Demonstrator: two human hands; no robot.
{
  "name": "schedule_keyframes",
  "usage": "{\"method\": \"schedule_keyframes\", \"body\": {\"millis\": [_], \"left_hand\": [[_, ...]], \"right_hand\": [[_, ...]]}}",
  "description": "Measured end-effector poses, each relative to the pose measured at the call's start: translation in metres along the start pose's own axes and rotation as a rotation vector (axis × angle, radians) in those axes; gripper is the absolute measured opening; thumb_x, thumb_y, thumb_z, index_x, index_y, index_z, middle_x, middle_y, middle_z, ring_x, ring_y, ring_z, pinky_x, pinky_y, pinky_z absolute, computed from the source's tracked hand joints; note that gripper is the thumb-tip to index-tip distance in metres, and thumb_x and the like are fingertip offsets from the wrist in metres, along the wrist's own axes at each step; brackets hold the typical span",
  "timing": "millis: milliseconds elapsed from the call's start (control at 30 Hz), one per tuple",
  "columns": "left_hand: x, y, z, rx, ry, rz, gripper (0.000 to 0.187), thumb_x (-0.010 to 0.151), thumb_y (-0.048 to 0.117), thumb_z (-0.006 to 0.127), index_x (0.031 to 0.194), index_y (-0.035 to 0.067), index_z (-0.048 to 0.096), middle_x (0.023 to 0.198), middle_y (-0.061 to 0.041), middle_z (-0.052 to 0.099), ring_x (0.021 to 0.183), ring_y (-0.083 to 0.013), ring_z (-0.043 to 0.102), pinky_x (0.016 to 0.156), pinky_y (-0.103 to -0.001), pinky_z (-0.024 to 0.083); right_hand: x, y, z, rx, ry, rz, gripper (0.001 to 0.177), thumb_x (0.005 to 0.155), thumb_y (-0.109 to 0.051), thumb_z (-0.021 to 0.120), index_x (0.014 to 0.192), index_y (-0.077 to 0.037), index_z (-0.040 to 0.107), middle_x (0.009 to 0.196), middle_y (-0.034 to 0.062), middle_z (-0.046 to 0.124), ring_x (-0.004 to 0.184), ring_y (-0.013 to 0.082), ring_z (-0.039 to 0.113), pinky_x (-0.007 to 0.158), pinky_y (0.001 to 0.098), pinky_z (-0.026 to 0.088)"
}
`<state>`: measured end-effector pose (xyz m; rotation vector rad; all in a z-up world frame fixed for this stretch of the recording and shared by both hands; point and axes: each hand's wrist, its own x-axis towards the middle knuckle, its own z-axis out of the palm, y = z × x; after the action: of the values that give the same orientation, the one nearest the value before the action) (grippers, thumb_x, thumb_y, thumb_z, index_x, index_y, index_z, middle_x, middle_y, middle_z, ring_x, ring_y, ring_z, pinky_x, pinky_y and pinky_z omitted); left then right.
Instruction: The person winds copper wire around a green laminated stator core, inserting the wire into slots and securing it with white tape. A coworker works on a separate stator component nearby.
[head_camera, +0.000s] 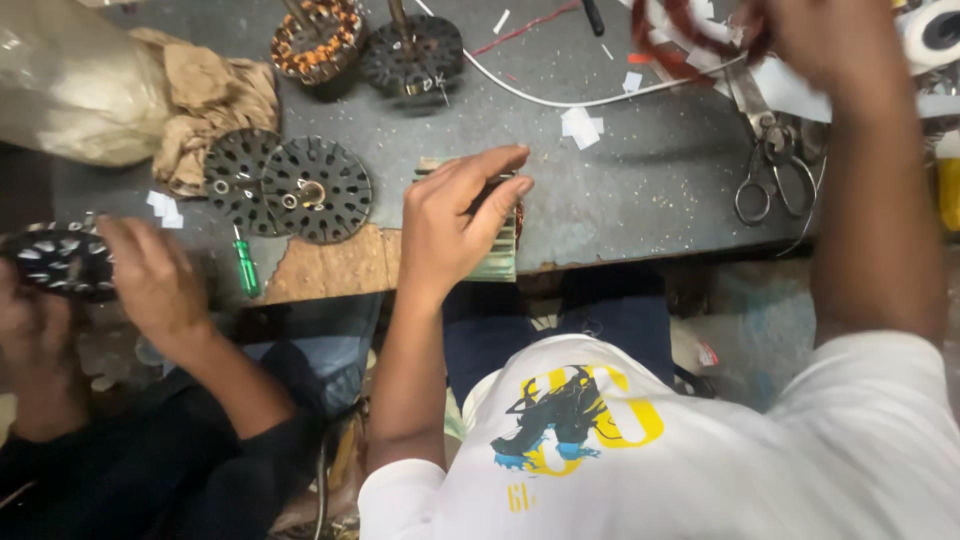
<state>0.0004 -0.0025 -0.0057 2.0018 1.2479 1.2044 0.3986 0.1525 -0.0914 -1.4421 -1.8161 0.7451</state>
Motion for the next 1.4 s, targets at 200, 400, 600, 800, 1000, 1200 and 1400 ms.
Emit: {"method": "schedule_keyframes", "body": {"millis": [200, 400, 600, 800, 1000, 1200, 1400], "left_hand": [[0.0, 0.003, 0.0, 0.025, 0.006, 0.004, 0.023, 0.095, 0.015, 0.079, 0.115, 0.005, 0.074, 0.108, -0.012, 0.077, 0.098, -0.0263, 0.077, 0.088, -0.034, 0.059], [0.001, 0.004, 0.002, 0.052, -0.011, -0.021, 0.023, 0.096, 0.014, 0.079, 0.115, 0.003, 0.074, 0.104, -0.012, 0.077, 0.095, -0.0248, 0.077, 0.086, -0.033, 0.058], [0.0, 0.003, 0.004, 0.057, -0.002, -0.027, 0.022, 0.096, 0.012, 0.079, 0.115, 0.002, 0.074, 0.105, -0.012, 0.078, 0.095, -0.0239, 0.077, 0.087, -0.033, 0.058], [0.001, 0.003, 0.004, 0.06, -0.004, -0.025, 0.021, 0.096, 0.012, 0.079, 0.115, 0.002, 0.074, 0.106, -0.012, 0.078, 0.096, -0.0238, 0.077, 0.087, -0.033, 0.059], [0.001, 0.003, 0.005, 0.067, -0.005, -0.015, 0.021, 0.096, 0.013, 0.079, 0.114, 0.002, 0.074, 0.105, -0.012, 0.078, 0.095, -0.0237, 0.078, 0.086, -0.033, 0.059], [0.001, 0.002, 0.005, 0.099, -0.007, 0.016, 0.021, 0.096, 0.013, 0.079, 0.115, 0.003, 0.074, 0.106, -0.012, 0.078, 0.096, -0.0238, 0.077, 0.086, -0.033, 0.059], [0.003, 0.021, 0.015, 0.11, 0.062, 0.083, 0.013, 0.101, 0.009, 0.075, 0.113, 0.003, 0.074, 0.111, -0.012, 0.078, 0.097, -0.0237, 0.077, 0.088, -0.032, 0.06]], "right_hand": [[-0.103, -0.039, 0.055, -0.125, -0.122, 0.289, 0.018, 0.107, -0.015, 0.062, 0.117, -0.001, 0.067, 0.087, 0.0095, 0.074, 0.074, 0.018, 0.071, 0.063, 0.0348, 0.056], [-0.121, -0.04, 0.057, -0.452, 0.026, 0.057, 0.022, 0.101, -0.019, 0.077, 0.116, -0.003, 0.074, 0.096, 0.018, 0.073, 0.087, 0.0368, 0.07, 0.079, 0.0459, 0.053], [-0.11, -0.032, 0.059, -0.449, 0.039, -0.278, 0.012, 0.101, -0.015, 0.078, 0.11, -0.007, 0.077, 0.106, 0.0082, 0.074, 0.104, 0.027, 0.065, 0.101, 0.0402, 0.049], [-0.108, -0.018, 0.076, -0.664, 0.011, -0.394, 0.01, 0.1, -0.02, 0.081, 0.103, -0.011, 0.078, 0.097, 0.0031, 0.073, 0.091, 0.0221, 0.061, 0.09, 0.0391, 0.046], [-0.115, -0.014, 0.071, -0.574, 0.121, -0.471, 0.008, 0.101, -0.012, 0.074, 0.104, -0.008, 0.068, 0.112, 0.0043, 0.074, 0.106, 0.0216, 0.066, 0.099, 0.0379, 0.043], [-0.116, -0.031, 0.048, -0.449, 0.189, -0.469, 0.013, 0.102, 0.0, 0.074, 0.11, -0.003, 0.065, 0.107, 0.0095, 0.072, 0.102, 0.0272, 0.066, 0.098, 0.0418, 0.047], [-0.12, -0.058, 0.035, 0.005, 0.306, -0.424, 0.012, 0.105, 0.012, 0.062, 0.114, 0.006, 0.058, 0.1, 0.016, 0.067, 0.085, 0.0244, 0.069, 0.076, 0.0318, 0.054]]}}
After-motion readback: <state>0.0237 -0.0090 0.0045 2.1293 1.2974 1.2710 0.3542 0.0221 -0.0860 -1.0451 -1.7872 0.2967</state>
